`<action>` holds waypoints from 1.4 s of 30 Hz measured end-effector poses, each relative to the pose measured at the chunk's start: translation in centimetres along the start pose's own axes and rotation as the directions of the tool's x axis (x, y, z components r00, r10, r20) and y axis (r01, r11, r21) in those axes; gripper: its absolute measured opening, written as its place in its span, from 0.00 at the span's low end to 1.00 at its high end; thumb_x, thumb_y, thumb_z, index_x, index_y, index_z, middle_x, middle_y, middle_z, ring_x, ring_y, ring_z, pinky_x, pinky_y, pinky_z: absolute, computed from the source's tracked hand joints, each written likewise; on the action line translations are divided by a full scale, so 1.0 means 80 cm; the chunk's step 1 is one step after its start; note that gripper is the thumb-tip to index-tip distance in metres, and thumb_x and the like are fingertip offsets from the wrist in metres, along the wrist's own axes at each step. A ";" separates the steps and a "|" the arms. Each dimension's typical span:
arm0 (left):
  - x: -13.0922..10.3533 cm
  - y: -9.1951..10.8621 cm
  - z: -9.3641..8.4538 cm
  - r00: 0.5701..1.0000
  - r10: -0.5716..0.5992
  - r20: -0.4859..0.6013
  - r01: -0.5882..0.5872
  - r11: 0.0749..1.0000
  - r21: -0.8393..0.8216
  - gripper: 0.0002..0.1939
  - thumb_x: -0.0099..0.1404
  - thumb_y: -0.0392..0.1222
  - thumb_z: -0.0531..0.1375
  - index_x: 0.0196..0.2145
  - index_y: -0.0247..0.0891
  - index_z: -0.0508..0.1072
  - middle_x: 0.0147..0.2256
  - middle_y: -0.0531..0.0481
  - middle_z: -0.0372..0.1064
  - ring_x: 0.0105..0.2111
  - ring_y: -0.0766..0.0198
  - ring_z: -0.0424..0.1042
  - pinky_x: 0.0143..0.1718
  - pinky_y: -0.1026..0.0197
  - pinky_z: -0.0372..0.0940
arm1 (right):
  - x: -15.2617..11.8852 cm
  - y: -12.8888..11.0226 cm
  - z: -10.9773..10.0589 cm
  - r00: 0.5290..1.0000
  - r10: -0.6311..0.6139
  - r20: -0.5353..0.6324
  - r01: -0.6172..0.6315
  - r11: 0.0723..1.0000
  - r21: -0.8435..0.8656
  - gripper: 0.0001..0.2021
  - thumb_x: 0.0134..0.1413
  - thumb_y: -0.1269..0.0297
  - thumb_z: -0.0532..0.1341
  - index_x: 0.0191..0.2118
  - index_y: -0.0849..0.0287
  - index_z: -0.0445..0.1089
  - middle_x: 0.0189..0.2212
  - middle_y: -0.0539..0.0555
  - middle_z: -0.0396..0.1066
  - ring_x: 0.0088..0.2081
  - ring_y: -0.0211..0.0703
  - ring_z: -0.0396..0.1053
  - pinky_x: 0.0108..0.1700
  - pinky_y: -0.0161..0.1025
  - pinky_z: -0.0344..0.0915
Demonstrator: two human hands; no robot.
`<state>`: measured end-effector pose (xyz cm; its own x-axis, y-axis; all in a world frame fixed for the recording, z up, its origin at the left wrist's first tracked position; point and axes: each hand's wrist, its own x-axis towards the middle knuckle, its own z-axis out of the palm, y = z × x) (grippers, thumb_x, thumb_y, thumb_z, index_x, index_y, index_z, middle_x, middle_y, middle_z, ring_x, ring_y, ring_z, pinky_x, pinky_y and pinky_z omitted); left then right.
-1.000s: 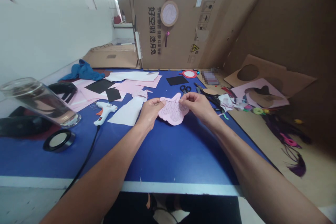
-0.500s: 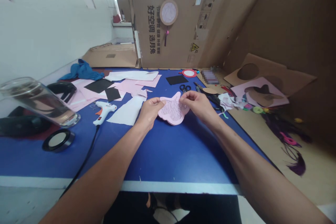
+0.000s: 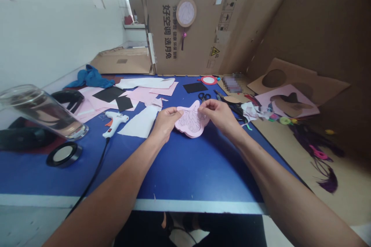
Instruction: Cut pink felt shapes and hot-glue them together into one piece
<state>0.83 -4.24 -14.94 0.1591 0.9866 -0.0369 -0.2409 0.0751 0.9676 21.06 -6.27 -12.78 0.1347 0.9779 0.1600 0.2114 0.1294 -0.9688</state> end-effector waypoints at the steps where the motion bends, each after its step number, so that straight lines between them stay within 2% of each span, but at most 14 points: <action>1: 0.000 0.000 0.000 1.000 0.004 0.002 -0.004 1.000 -0.003 0.07 0.60 0.41 0.71 0.34 0.35 0.82 0.29 0.48 0.79 0.25 0.63 0.74 0.29 0.61 0.68 | 0.000 0.000 0.000 1.000 0.001 0.001 -0.001 1.000 0.001 0.08 0.46 0.58 0.69 0.30 0.55 0.74 0.27 0.52 0.77 0.28 0.43 0.72 0.31 0.40 0.68; 15: -0.001 0.002 -0.001 1.000 0.022 -0.003 -0.022 1.000 -0.008 0.07 0.61 0.41 0.72 0.34 0.36 0.82 0.29 0.49 0.79 0.26 0.65 0.74 0.33 0.61 0.68 | 0.002 0.000 -0.001 0.999 0.021 0.025 -0.020 0.999 -0.026 0.11 0.43 0.57 0.71 0.31 0.56 0.74 0.27 0.50 0.75 0.29 0.41 0.69 0.33 0.40 0.65; 21: -0.001 0.001 0.000 0.999 0.018 0.034 -0.017 0.999 -0.027 0.09 0.60 0.43 0.73 0.36 0.36 0.83 0.31 0.47 0.81 0.29 0.63 0.76 0.35 0.60 0.69 | 0.002 0.002 -0.001 0.996 0.056 0.071 -0.058 0.998 0.031 0.15 0.46 0.51 0.73 0.33 0.56 0.75 0.29 0.51 0.77 0.30 0.41 0.69 0.35 0.40 0.64; 27: -0.001 0.001 0.000 0.997 0.007 0.081 -0.007 1.000 -0.003 0.11 0.57 0.43 0.74 0.36 0.37 0.82 0.31 0.48 0.80 0.29 0.62 0.75 0.33 0.60 0.67 | 0.000 0.002 0.000 0.993 0.067 0.092 -0.071 0.997 0.036 0.15 0.46 0.50 0.73 0.31 0.57 0.76 0.27 0.50 0.75 0.28 0.40 0.66 0.33 0.39 0.63; 30: -0.002 0.003 0.001 0.994 0.002 0.108 0.001 1.000 -0.028 0.14 0.54 0.42 0.76 0.37 0.37 0.82 0.32 0.48 0.80 0.31 0.62 0.76 0.36 0.59 0.69 | -0.001 0.000 0.002 0.993 0.069 0.101 -0.073 0.996 0.045 0.15 0.46 0.51 0.73 0.31 0.56 0.76 0.26 0.49 0.74 0.27 0.40 0.66 0.32 0.39 0.63; 34: -0.002 0.004 0.002 0.995 0.011 0.097 -0.009 1.000 -0.015 0.14 0.51 0.41 0.77 0.36 0.36 0.83 0.32 0.49 0.80 0.32 0.62 0.76 0.37 0.59 0.69 | -0.004 -0.002 0.004 0.990 0.071 0.120 -0.078 0.995 0.056 0.15 0.46 0.51 0.73 0.30 0.57 0.76 0.26 0.49 0.74 0.28 0.39 0.66 0.33 0.39 0.63; 38: 0.000 0.004 0.000 0.998 0.012 0.070 -0.014 0.999 0.034 0.12 0.51 0.42 0.76 0.33 0.37 0.83 0.30 0.49 0.78 0.30 0.62 0.75 0.34 0.59 0.67 | -0.006 -0.005 0.007 0.988 0.084 0.129 -0.092 0.994 0.060 0.14 0.45 0.52 0.73 0.30 0.57 0.76 0.26 0.49 0.74 0.28 0.39 0.66 0.33 0.38 0.63; 42: -0.001 0.004 0.000 0.998 0.017 0.055 -0.020 0.998 0.052 0.10 0.52 0.42 0.75 0.32 0.37 0.83 0.31 0.48 0.79 0.31 0.61 0.75 0.35 0.59 0.67 | -0.007 -0.005 0.008 0.989 0.078 0.129 -0.086 0.994 0.061 0.14 0.45 0.52 0.73 0.30 0.57 0.76 0.26 0.49 0.74 0.28 0.40 0.66 0.33 0.39 0.63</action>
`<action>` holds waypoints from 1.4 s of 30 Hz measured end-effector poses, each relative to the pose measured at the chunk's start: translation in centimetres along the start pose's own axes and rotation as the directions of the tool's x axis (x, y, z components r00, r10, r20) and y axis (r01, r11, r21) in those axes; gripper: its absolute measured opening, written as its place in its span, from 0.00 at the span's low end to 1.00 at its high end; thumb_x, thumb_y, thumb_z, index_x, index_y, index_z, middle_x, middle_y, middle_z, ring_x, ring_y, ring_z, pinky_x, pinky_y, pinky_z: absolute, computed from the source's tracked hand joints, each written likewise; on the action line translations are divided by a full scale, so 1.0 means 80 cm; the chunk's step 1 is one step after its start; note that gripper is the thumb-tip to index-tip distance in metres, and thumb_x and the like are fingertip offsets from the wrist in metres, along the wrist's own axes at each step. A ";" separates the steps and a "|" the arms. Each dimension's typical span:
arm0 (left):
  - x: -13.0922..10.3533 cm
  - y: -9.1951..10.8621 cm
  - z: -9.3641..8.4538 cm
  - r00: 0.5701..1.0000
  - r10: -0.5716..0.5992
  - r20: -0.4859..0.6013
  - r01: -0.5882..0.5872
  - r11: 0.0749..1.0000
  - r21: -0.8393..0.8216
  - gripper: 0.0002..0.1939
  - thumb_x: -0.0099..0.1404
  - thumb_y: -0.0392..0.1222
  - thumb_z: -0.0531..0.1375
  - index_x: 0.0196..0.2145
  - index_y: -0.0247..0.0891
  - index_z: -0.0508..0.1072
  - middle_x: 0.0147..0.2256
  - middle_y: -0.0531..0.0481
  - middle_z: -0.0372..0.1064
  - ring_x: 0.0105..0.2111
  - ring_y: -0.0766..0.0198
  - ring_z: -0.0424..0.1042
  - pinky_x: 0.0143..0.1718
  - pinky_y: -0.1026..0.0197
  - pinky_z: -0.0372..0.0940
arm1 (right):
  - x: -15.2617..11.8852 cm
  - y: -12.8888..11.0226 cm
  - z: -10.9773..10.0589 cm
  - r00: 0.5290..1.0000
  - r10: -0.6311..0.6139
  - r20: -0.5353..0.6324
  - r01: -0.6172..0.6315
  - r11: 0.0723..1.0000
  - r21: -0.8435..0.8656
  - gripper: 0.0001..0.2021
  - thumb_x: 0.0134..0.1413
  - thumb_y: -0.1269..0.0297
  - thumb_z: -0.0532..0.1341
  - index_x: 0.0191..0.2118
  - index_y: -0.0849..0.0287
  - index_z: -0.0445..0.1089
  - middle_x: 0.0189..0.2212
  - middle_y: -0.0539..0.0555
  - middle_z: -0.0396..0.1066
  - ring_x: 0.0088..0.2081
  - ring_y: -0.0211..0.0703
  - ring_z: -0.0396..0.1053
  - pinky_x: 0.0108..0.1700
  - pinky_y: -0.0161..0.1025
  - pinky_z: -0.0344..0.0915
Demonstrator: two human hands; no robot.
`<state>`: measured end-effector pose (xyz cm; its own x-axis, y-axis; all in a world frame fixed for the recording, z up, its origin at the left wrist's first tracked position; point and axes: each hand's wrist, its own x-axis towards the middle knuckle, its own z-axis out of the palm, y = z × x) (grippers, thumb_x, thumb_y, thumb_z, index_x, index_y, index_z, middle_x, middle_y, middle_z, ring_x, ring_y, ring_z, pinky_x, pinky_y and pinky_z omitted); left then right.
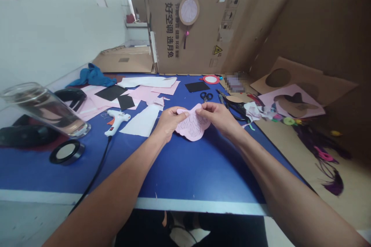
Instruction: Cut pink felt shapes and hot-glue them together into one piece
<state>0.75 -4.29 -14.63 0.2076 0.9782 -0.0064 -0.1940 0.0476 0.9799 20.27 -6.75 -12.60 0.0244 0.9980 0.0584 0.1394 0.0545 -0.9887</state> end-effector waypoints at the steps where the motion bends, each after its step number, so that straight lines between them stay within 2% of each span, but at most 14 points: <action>1: 0.000 0.000 0.000 1.000 0.002 -0.001 -0.002 1.000 0.004 0.10 0.53 0.42 0.75 0.32 0.37 0.83 0.31 0.48 0.79 0.31 0.61 0.75 0.35 0.59 0.67 | 0.000 0.000 0.000 1.000 -0.001 0.001 0.001 1.000 0.004 0.14 0.45 0.52 0.74 0.30 0.57 0.76 0.26 0.49 0.74 0.28 0.39 0.66 0.33 0.39 0.63; 23: 0.000 -0.003 0.001 1.000 0.024 -0.019 -0.023 0.999 0.049 0.08 0.54 0.42 0.74 0.30 0.38 0.82 0.28 0.50 0.75 0.28 0.63 0.72 0.32 0.60 0.64 | -0.002 0.000 0.001 1.000 0.005 0.031 -0.005 1.000 -0.011 0.15 0.48 0.51 0.74 0.32 0.57 0.78 0.28 0.49 0.76 0.30 0.40 0.68 0.34 0.38 0.64; 30: 0.000 -0.002 0.002 1.000 -0.015 -0.008 0.015 0.999 0.044 0.08 0.54 0.42 0.74 0.32 0.37 0.84 0.30 0.48 0.78 0.29 0.61 0.73 0.32 0.59 0.66 | -0.002 0.001 0.002 1.000 0.002 0.026 -0.002 1.000 -0.007 0.15 0.48 0.50 0.74 0.31 0.56 0.76 0.26 0.49 0.75 0.27 0.39 0.66 0.32 0.38 0.63; 33: 0.000 -0.001 0.000 1.000 -0.022 0.017 0.023 1.000 -0.020 0.10 0.57 0.46 0.75 0.32 0.37 0.83 0.30 0.48 0.78 0.28 0.63 0.73 0.32 0.60 0.65 | -0.001 0.001 0.002 1.000 0.013 -0.014 -0.013 1.000 -0.012 0.14 0.47 0.51 0.74 0.30 0.56 0.76 0.26 0.49 0.75 0.27 0.40 0.67 0.31 0.38 0.62; 37: 0.001 0.001 -0.003 0.999 -0.051 0.018 0.053 0.994 -0.093 0.20 0.63 0.57 0.72 0.27 0.38 0.77 0.26 0.49 0.74 0.25 0.64 0.70 0.29 0.61 0.63 | 0.001 0.000 0.000 0.999 0.015 -0.047 -0.016 1.000 -0.015 0.14 0.45 0.52 0.74 0.31 0.56 0.77 0.27 0.50 0.76 0.28 0.40 0.68 0.31 0.39 0.63; 42: 0.000 0.001 -0.005 0.997 -0.080 0.001 0.080 0.997 -0.006 0.22 0.63 0.59 0.72 0.27 0.38 0.77 0.25 0.49 0.73 0.24 0.64 0.70 0.26 0.61 0.60 | 0.000 -0.002 0.000 0.998 0.018 -0.060 -0.020 0.999 -0.027 0.14 0.45 0.52 0.73 0.31 0.57 0.77 0.27 0.50 0.76 0.28 0.40 0.68 0.31 0.39 0.63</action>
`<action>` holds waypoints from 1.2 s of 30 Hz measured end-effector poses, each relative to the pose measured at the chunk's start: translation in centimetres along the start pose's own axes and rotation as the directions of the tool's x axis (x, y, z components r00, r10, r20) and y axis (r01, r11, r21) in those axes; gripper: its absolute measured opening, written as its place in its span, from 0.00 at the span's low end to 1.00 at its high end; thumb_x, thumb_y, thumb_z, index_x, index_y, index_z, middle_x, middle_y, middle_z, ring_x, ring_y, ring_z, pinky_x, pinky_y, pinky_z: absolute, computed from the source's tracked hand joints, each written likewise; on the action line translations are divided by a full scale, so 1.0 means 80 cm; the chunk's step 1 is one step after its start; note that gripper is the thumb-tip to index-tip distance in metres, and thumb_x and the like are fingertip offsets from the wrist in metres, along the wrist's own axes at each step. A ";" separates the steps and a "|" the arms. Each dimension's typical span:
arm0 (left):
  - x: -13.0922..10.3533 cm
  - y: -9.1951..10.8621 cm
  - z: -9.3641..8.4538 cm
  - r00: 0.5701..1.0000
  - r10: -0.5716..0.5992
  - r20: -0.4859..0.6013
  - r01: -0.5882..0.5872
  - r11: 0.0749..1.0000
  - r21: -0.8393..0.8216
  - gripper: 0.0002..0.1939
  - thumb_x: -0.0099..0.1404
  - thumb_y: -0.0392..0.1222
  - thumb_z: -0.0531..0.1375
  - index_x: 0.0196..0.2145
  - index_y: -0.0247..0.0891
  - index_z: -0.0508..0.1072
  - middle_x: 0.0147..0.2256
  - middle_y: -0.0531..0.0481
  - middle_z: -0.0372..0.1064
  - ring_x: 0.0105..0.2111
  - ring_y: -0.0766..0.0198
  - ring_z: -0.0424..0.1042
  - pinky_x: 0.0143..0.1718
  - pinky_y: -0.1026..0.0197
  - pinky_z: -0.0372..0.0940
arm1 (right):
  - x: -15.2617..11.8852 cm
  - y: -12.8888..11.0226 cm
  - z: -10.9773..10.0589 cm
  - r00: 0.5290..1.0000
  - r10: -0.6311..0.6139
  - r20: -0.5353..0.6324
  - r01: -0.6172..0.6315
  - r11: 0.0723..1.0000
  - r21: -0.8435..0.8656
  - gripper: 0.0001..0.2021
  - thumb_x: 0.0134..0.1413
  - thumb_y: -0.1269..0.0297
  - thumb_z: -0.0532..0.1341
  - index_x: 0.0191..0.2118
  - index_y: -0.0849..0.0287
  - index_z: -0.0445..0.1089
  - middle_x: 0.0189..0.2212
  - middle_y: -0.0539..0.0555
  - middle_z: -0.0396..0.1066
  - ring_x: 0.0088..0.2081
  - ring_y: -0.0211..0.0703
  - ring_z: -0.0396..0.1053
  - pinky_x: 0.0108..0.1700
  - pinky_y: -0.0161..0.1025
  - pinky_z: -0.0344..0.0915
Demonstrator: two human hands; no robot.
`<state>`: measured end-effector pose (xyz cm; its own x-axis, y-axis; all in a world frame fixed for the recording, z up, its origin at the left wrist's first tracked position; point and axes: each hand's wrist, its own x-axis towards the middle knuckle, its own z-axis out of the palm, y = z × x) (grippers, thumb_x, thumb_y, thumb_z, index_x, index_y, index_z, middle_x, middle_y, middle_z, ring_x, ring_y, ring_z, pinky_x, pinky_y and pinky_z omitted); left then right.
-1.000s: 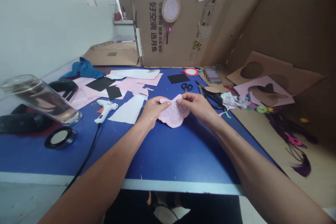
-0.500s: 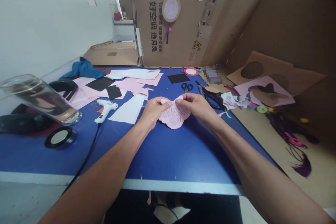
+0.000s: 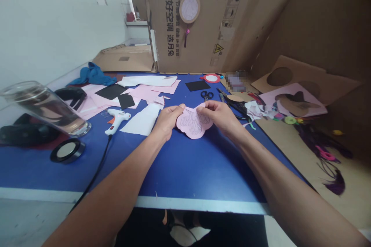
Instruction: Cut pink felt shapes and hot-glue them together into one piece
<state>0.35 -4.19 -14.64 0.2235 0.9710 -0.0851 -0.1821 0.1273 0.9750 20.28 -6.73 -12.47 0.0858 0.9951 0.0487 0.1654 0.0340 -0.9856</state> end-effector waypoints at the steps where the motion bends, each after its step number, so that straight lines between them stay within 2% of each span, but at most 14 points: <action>1: 0.000 0.000 0.000 1.000 0.002 0.000 -0.002 1.000 0.018 0.21 0.63 0.58 0.72 0.27 0.38 0.77 0.25 0.49 0.73 0.23 0.65 0.69 0.26 0.61 0.60 | 0.000 0.000 0.000 1.000 0.001 0.001 -0.001 1.000 0.003 0.14 0.45 0.52 0.73 0.31 0.57 0.77 0.27 0.50 0.76 0.28 0.40 0.67 0.31 0.39 0.63; 9: -0.002 0.000 0.002 0.999 0.023 -0.033 -0.021 0.998 0.056 0.15 0.63 0.50 0.72 0.27 0.38 0.77 0.26 0.51 0.73 0.23 0.66 0.68 0.25 0.62 0.60 | -0.001 0.001 0.000 1.000 -0.006 0.004 0.006 1.000 0.023 0.14 0.45 0.52 0.73 0.30 0.57 0.77 0.27 0.50 0.75 0.28 0.39 0.67 0.32 0.38 0.62; 23: -0.002 -0.002 0.003 0.998 0.053 -0.029 -0.053 0.999 0.008 0.13 0.62 0.47 0.72 0.28 0.37 0.79 0.26 0.50 0.74 0.24 0.66 0.69 0.27 0.62 0.62 | 0.004 0.008 -0.002 1.000 -0.013 0.001 0.013 1.000 0.010 0.15 0.47 0.50 0.73 0.30 0.57 0.76 0.27 0.50 0.75 0.28 0.40 0.67 0.31 0.38 0.62; 29: 0.000 -0.003 0.004 0.999 0.040 0.036 -0.038 0.998 -0.041 0.12 0.57 0.47 0.75 0.34 0.36 0.84 0.32 0.46 0.80 0.31 0.62 0.76 0.35 0.60 0.69 | 0.003 0.008 -0.001 0.999 -0.022 0.025 0.022 0.999 0.034 0.15 0.47 0.50 0.73 0.30 0.57 0.76 0.27 0.50 0.74 0.28 0.39 0.67 0.32 0.38 0.62; 36: 0.001 -0.005 0.003 0.999 0.032 0.018 -0.032 0.999 -0.005 0.12 0.54 0.46 0.76 0.33 0.36 0.84 0.31 0.46 0.80 0.30 0.62 0.76 0.33 0.59 0.67 | 0.001 0.006 0.002 0.999 -0.006 0.037 0.004 0.999 0.044 0.16 0.46 0.50 0.74 0.31 0.57 0.76 0.27 0.50 0.75 0.29 0.40 0.67 0.33 0.39 0.62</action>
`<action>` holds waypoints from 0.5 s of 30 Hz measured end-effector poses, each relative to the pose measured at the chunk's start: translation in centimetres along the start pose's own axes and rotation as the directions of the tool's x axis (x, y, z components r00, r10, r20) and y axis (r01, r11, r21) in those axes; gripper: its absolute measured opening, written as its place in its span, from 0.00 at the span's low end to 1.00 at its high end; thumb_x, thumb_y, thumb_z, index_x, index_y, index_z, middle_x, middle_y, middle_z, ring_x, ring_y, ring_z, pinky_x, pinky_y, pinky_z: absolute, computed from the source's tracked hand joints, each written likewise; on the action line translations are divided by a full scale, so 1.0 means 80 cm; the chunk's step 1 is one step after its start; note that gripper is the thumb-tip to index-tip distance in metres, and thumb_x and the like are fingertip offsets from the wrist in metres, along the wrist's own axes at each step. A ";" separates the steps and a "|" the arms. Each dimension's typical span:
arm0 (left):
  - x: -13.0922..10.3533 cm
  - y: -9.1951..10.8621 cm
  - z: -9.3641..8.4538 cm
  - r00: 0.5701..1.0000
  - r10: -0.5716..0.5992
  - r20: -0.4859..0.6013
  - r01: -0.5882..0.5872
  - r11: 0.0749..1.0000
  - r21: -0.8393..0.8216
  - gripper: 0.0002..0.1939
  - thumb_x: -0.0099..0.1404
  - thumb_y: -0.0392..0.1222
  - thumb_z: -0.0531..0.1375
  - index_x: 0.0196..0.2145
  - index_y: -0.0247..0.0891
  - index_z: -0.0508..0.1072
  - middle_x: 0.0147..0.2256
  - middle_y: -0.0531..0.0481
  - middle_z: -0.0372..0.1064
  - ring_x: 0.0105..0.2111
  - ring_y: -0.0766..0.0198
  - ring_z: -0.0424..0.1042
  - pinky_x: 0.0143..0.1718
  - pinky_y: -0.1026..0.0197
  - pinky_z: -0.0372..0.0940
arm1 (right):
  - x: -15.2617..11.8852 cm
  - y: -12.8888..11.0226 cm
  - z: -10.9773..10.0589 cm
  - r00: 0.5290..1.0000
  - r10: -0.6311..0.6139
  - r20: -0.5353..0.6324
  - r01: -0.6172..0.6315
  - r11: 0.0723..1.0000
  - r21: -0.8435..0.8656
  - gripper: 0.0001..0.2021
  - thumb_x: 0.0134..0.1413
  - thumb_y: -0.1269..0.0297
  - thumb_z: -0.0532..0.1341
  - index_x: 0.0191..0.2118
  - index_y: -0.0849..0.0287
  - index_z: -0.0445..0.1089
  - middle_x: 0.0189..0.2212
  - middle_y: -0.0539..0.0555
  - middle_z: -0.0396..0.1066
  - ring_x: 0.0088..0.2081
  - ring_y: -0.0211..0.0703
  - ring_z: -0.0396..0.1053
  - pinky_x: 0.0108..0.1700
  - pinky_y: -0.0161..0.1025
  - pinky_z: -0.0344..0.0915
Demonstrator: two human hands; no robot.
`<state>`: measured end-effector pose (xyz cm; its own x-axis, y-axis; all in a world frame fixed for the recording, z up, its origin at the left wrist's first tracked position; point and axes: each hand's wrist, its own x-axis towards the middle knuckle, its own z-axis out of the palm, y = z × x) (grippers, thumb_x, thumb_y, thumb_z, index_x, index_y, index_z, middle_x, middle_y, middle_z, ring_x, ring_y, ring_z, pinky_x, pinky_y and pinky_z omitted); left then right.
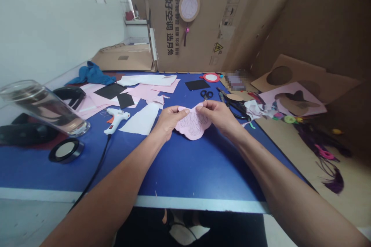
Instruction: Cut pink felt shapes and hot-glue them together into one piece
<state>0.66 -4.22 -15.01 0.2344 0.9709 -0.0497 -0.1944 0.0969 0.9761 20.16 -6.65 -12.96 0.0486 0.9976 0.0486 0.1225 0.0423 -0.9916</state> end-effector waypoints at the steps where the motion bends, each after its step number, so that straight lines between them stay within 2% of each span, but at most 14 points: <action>1: 0.000 0.000 0.000 1.000 0.002 -0.005 -0.002 1.000 0.009 0.12 0.55 0.46 0.76 0.32 0.36 0.84 0.31 0.46 0.80 0.30 0.62 0.75 0.33 0.59 0.67 | 0.000 0.000 0.000 1.000 -0.001 0.004 0.001 1.000 0.001 0.16 0.47 0.50 0.74 0.31 0.57 0.76 0.27 0.50 0.75 0.29 0.40 0.67 0.33 0.39 0.62; 8: -0.003 0.005 0.002 0.999 -0.005 -0.050 0.004 1.000 -0.003 0.12 0.53 0.46 0.75 0.32 0.37 0.84 0.31 0.47 0.80 0.30 0.61 0.76 0.32 0.59 0.67 | 0.004 0.006 -0.005 0.999 -0.048 0.005 0.047 0.998 0.037 0.19 0.52 0.44 0.71 0.32 0.57 0.77 0.28 0.50 0.75 0.30 0.40 0.66 0.35 0.39 0.61; 15: -0.003 0.008 0.003 0.996 0.031 -0.078 -0.034 0.999 -0.038 0.11 0.52 0.45 0.76 0.30 0.37 0.83 0.29 0.49 0.79 0.28 0.62 0.75 0.31 0.60 0.67 | 0.006 0.006 -0.004 1.000 -0.011 0.028 0.010 1.000 0.025 0.18 0.48 0.46 0.74 0.32 0.57 0.77 0.28 0.49 0.74 0.29 0.40 0.65 0.34 0.39 0.62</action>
<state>0.70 -4.47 -14.34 0.1528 0.9876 -0.0360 -0.2387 0.0722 0.9684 20.59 -6.21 -13.35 0.0200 0.9982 0.0562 0.0985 0.0539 -0.9937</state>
